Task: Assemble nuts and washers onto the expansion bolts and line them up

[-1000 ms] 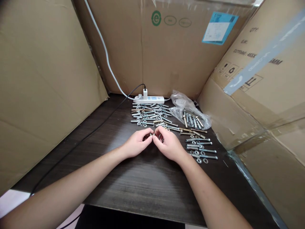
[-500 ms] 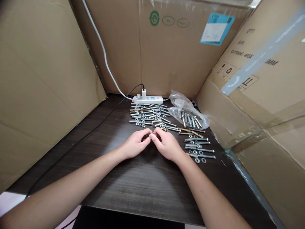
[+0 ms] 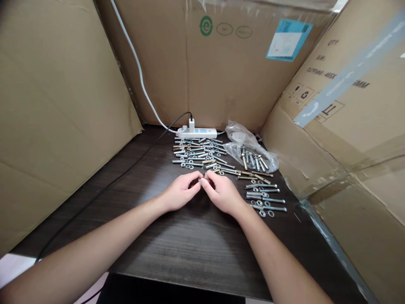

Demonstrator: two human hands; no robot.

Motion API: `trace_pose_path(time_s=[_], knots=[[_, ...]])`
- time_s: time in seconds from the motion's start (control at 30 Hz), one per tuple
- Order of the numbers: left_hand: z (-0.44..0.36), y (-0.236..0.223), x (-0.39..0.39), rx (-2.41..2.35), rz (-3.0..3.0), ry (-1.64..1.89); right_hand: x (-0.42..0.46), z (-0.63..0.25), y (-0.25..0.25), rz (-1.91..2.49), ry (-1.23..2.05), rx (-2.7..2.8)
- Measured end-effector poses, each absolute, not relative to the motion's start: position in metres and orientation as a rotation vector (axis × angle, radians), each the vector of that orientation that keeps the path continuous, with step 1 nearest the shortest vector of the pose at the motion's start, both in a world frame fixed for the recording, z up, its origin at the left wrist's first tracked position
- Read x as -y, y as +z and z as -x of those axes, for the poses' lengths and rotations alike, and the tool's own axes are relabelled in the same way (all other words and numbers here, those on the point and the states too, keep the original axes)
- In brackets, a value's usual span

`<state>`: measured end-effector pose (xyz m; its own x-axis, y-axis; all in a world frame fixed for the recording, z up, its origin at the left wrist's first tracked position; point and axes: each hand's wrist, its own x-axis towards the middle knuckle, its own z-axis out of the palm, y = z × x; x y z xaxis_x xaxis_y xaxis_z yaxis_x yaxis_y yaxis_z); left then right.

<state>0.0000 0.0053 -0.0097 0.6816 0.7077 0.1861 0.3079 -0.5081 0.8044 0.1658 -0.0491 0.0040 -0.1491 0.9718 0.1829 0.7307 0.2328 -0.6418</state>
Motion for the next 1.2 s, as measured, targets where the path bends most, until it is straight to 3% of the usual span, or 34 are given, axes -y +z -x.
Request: trace_pose_path(time_s=[1.2], knots=[[-0.0002,-0.0082,-0.0037,-0.717,-2.109,0.677,0.0442,-0.1659,-0.0035,1.537,0.603,1.770]])
